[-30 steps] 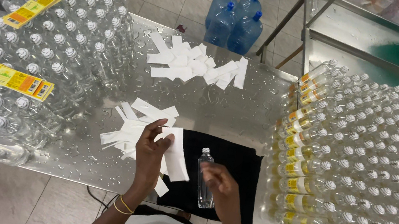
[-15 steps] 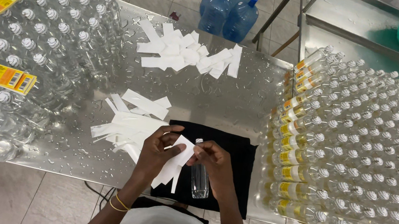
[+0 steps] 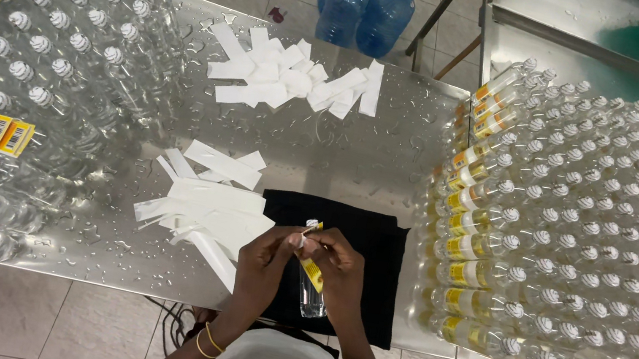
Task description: The person repeatedly picks up clear plastic bottles and applies yellow labels to them by hand. They peel the labels from a sheet, wrap them around the bottles, and place the labeled bottles onto a metal table alongside others.
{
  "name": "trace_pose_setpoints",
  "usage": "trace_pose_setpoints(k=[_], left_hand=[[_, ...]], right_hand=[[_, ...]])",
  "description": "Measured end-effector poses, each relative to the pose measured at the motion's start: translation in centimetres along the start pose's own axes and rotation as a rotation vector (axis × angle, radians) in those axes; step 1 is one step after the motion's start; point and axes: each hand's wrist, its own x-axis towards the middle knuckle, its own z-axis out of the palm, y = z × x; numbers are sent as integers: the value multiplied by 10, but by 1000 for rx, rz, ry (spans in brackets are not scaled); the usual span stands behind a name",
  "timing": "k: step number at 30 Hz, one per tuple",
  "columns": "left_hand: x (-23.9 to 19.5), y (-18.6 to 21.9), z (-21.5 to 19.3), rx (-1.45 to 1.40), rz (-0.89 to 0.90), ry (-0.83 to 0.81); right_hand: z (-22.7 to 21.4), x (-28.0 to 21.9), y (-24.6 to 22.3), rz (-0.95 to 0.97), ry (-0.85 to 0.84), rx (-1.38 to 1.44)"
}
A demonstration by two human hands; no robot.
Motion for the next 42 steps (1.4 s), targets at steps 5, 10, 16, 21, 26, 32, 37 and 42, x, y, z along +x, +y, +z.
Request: trace_pose_setpoints(k=[5, 10, 16, 21, 26, 32, 37, 42], left_hand=[[9, -6, 7, -95, -87, 87], [8, -3, 7, -47, -10, 45], [19, -54, 2, -27, -166, 118], [40, -65, -12, -284, -346, 293], [48, -129, -32, -907, -663, 250], [26, -123, -21, -544, -170, -248], [32, -106, -18, -449, -316, -134], [45, -71, -20, -432, -556, 173]], right_hand=[[7, 1, -5, 60, 19, 48], [8, 5, -7, 96, 53, 30], [13, 7, 5, 155, 132, 119], [11, 11, 27, 218, 219, 325], [9, 16, 36, 311, 321, 583], [22, 17, 28, 350, 329, 640], [23, 15, 40, 384, 292, 607], [20, 4, 35, 427, 297, 602]])
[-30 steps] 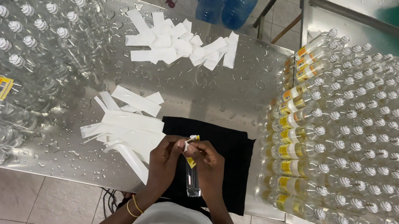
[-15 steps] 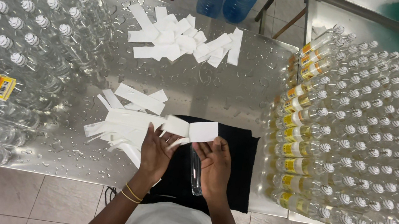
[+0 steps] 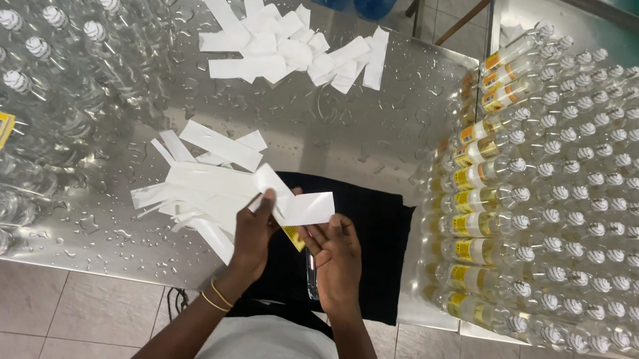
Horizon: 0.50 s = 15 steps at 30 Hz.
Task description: The person repeatedly picks up clear plastic bottles and applies yellow labels to them by hand. They peel the labels from a sheet, wrap them around the bottles, and place the labeled bottles onto a metal table alongside others.
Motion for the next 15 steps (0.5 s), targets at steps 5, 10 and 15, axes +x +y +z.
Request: trace_pose_setpoints(k=[5, 10, 15], left_hand=[[44, 0, -64, -482, -63, 273], [110, -20, -162, -80, 249, 498], [7, 26, -79, 341, 302, 559]], right_hand=[[-74, 19, -2, -112, 134, 130], [-124, 17, -31, -223, 167, 103], [-95, 1, -62, -277, 136, 17]])
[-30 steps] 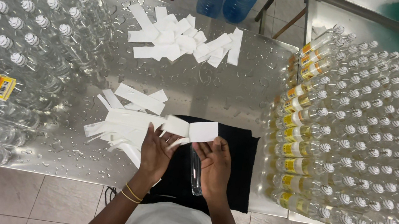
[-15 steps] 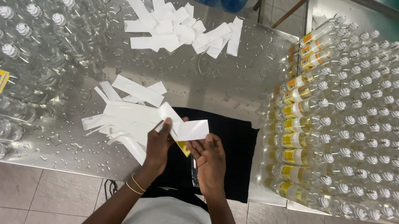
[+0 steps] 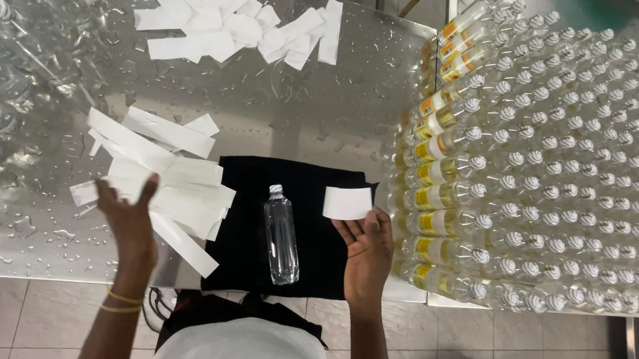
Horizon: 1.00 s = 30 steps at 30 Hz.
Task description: The person repeatedly picks up clear plastic bottles and applies yellow labels to them by hand. They peel the labels from a sheet, wrap them around the bottles, and place the labeled bottles onto a metal table alongside others.
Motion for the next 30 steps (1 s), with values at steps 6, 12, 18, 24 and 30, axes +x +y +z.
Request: trace_pose_setpoints(k=[6, 12, 18, 24, 30], left_hand=[[-129, 35, 40, -225, -402, -857], [-139, 23, 44, -678, -601, -786], [-121, -9, 40, -524, -633, -695], [-145, 16, 49, -513, -693, -623], [-162, 20, 60, -452, -583, -517]], right_hand=[[12, -17, 2, -211, -316, -579], [23, -47, -17, -431, -941, -835], [-10, -18, -25, -527, -1081, -865], [-47, 36, -31, -232, -826, -736], [-97, 29, 32, 169, -470, -521]])
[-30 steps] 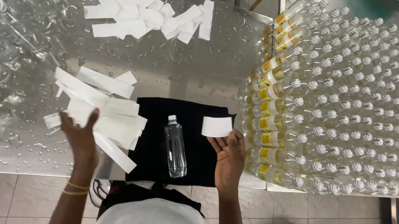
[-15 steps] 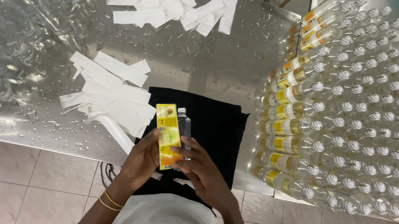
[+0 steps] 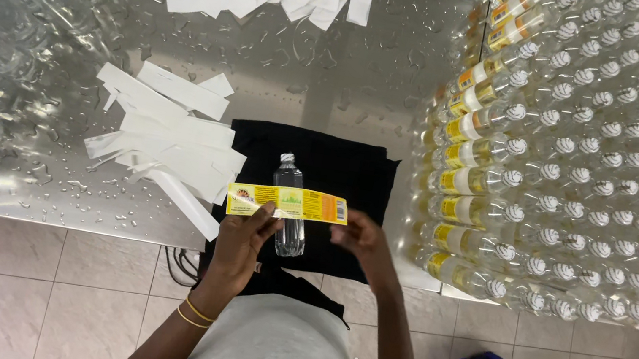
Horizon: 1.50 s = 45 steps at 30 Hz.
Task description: The person repeatedly picks up clear plastic bottles and applies yellow labels to them by hand. They peel the labels from a sheet, wrap them around the bottles, and place the labeled bottles onto a metal table alongside others.
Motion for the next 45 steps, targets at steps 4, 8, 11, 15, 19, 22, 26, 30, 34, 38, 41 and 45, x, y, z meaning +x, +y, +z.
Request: trace_pose_setpoints(k=[4, 8, 11, 15, 19, 22, 26, 30, 34, 38, 41, 45], left_hand=[[4, -17, -5, 95, 48, 63], [26, -54, -31, 107, 38, 154], [39, -80, -56, 91, 27, 204], [43, -90, -62, 29, 51, 284], [47, -97, -67, 96, 19, 328], [48, -102, -70, 107, 6, 343], [51, -111, -76, 110, -11, 366], [49, -110, -77, 100, -40, 381], [50, -112, -77, 97, -29, 372], [47, -109, -73, 100, -22, 369], [50, -112, -77, 106, -28, 370], [52, -115, -79, 118, -22, 366]], right_hand=[[36, -17, 42, 156, -42, 170], [74, -12, 34, 294, 268, 312], [69, -6, 46, 306, 304, 225], [73, -12, 42, 309, 300, 135], [62, -11, 63, 300, 308, 99], [55, -10, 80, 321, 296, 76], [57, -14, 76, 313, 297, 109], [56, -14, 81, 310, 293, 118], [57, -15, 73, 318, 275, 102], [58, -16, 73, 315, 286, 132], [58, -16, 75, 309, 281, 146], [60, -17, 69, 319, 288, 106]])
